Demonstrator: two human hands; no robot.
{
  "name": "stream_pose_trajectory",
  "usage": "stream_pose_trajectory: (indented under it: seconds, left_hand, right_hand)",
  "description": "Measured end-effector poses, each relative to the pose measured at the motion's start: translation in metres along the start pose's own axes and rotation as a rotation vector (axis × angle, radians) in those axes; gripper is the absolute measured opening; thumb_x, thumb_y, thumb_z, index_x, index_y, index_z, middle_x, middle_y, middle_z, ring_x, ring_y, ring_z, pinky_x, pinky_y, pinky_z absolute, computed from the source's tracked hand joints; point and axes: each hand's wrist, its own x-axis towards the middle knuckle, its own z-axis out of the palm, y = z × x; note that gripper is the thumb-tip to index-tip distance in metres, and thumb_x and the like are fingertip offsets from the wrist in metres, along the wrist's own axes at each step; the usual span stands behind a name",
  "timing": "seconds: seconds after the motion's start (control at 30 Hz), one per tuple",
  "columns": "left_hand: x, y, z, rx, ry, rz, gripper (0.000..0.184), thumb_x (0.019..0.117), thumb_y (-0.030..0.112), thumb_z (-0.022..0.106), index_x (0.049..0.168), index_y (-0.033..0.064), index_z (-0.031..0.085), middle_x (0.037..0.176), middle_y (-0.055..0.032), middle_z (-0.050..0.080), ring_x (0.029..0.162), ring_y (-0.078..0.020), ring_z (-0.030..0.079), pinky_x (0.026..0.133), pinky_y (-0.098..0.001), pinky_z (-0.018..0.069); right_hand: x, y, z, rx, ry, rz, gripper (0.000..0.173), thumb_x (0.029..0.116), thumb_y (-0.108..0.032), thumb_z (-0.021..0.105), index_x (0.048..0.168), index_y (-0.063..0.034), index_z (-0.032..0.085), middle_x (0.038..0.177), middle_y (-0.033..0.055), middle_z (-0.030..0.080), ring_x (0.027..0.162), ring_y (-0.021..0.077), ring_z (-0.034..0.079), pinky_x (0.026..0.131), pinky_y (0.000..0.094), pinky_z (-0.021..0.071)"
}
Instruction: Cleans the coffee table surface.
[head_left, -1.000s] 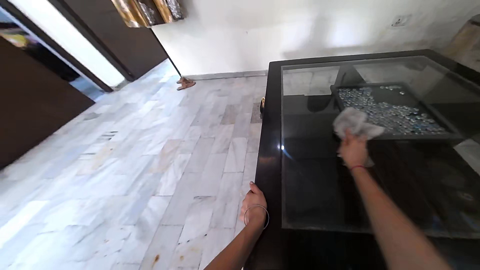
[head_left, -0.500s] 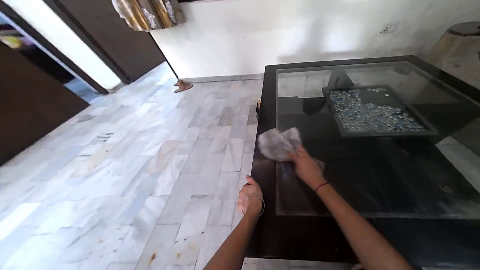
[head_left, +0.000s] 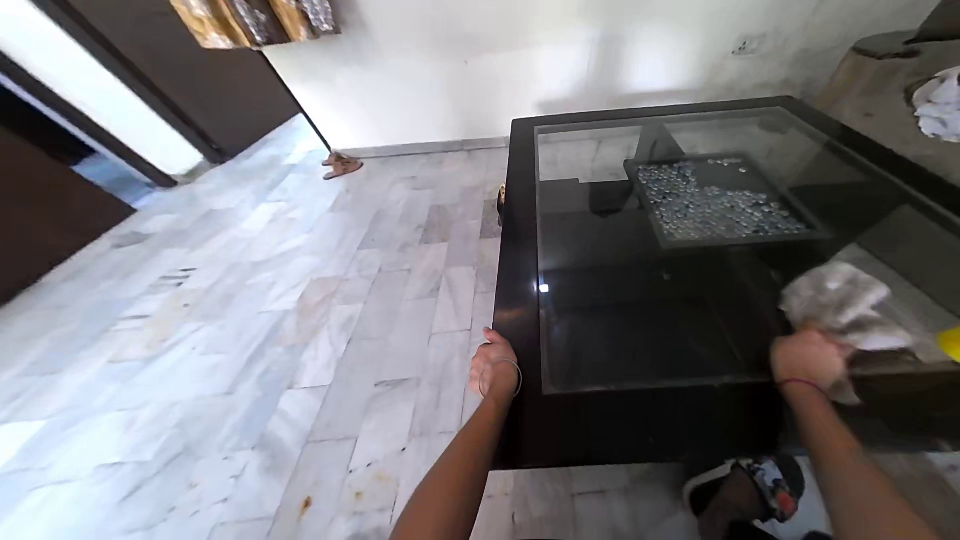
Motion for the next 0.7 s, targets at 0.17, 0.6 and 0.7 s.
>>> stream_pose_trajectory:
  seconds: [0.17, 0.6, 0.7]
  left_hand:
    - [-0.012, -0.003, -0.004, -0.016, 0.045, 0.082, 0.078, 0.1116, 0.052, 0.012, 0.129, -0.0022, 0.066, 0.136, -0.0259, 0.063, 0.133, -0.0398, 0.058, 0.105, -0.0592, 0.0468]
    - [-0.006, -0.001, 0.003, -0.044, 0.086, 0.062, 0.079, 0.1114, 0.052, 0.011, 0.134, -0.0024, 0.063, 0.142, -0.0251, 0.061, 0.137, -0.038, 0.056, 0.108, -0.0579, 0.0454]
    - [-0.004, -0.003, 0.003, -0.03, 0.067, 0.064, 0.081, 0.1111, 0.053, 0.01, 0.13, -0.0034, 0.064, 0.139, -0.0264, 0.061, 0.135, -0.0392, 0.057, 0.106, -0.0588, 0.0458]
  right_hand:
    - [-0.101, -0.087, 0.027, 0.061, -0.125, -0.324, 0.05, 0.0978, -0.002, 0.058, 0.148, -0.003, 0.052, 0.155, 0.036, 0.037, 0.136, 0.0539, 0.048, 0.101, 0.0619, 0.0491]
    - [-0.171, -0.074, 0.005, -0.072, -0.61, -1.067, 0.062, 0.0979, 0.005, 0.05, 0.153, -0.0219, 0.05, 0.163, 0.017, 0.039, 0.154, 0.0375, 0.031, 0.116, 0.0518, 0.0417]
    - [-0.113, -0.038, -0.014, -0.194, -0.461, -0.834, 0.061, 0.0985, 0.001, 0.054, 0.153, -0.0261, 0.051, 0.162, 0.0163, 0.041, 0.148, 0.04, 0.041, 0.103, 0.0579, 0.0503]
